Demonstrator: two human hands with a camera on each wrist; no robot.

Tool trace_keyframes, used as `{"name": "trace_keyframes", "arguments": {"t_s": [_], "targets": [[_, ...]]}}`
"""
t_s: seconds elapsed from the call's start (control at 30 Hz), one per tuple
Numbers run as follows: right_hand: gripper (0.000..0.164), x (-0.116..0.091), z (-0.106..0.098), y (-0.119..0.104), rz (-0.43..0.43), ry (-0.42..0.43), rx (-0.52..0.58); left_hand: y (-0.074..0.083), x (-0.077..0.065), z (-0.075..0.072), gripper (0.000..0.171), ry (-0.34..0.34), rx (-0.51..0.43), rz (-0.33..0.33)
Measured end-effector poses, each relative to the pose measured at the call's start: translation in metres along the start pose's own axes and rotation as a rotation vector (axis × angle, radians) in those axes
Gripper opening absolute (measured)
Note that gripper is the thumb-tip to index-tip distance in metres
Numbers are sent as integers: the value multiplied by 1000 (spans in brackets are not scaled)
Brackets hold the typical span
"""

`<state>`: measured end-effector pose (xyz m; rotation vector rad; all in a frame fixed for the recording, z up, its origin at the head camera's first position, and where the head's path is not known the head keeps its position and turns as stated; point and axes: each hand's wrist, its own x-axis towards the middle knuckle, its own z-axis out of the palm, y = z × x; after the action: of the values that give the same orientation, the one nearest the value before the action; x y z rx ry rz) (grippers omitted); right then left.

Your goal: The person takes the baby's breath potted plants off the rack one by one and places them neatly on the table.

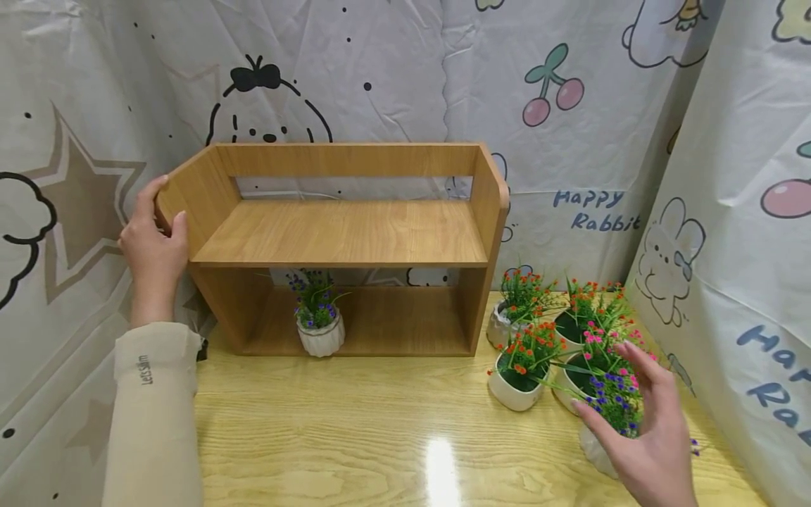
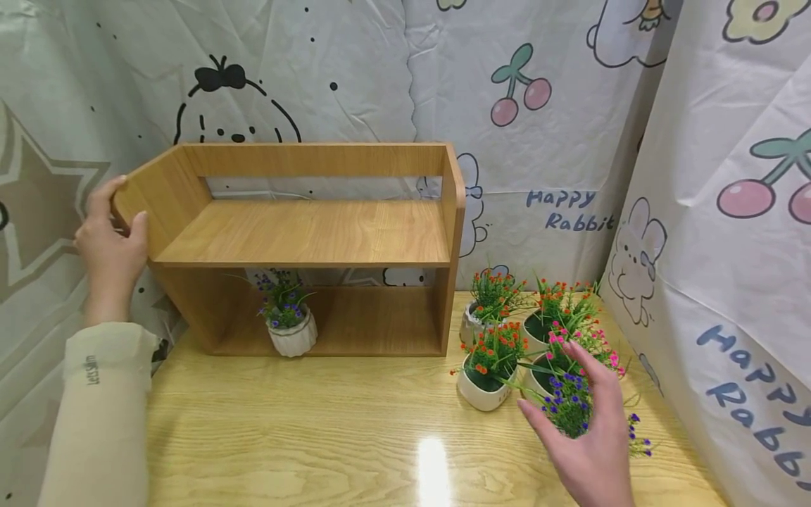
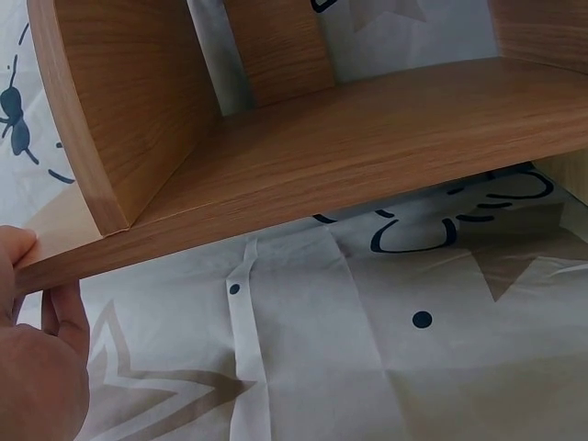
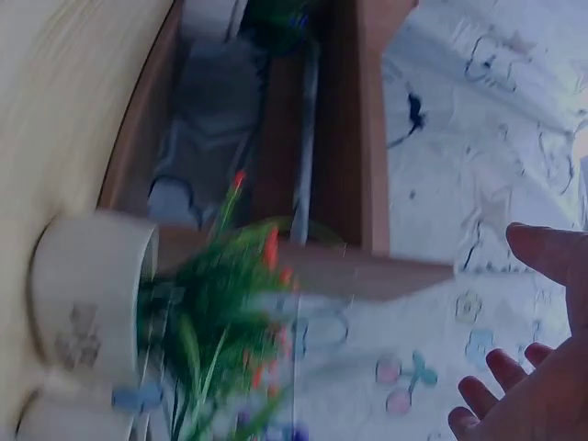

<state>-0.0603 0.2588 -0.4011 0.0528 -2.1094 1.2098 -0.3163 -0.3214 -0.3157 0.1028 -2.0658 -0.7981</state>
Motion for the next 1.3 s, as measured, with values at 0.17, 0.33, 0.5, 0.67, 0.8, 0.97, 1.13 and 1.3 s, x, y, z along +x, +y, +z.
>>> {"name": "trace_keyframes", "arguments": {"t_s": [0.17, 0.33, 0.5, 0.67, 0.8, 0.97, 1.13, 1.3], "targets": [[96, 9, 47, -15, -58, -167, 153, 1, 1, 0, 53, -2, -5, 9], [86, 14, 106, -15, -14, -351, 261, 1, -1, -2, 53, -9, -15, 0], [82, 20, 165, -10, 16, -464, 340, 1, -2, -3, 53, -17, -1, -5], [81, 29, 227, -1, 85, -586, 336, 3, -2, -2, 54, -28, -18, -26], [83, 37, 271, 4, 151, -675, 285, 3, 0, -3, 54, -31, -35, -32], [87, 44, 317, 4, 213, -751, 222, 3, 1, -4, 54, -20, -33, -30], [95, 43, 355, 9, 278, -765, 204, 2, 1, -1, 54, -18, -22, -7], [101, 39, 384, 13, 323, -743, 230, -2, 1, 2, 53, 24, -9, 24]]}}
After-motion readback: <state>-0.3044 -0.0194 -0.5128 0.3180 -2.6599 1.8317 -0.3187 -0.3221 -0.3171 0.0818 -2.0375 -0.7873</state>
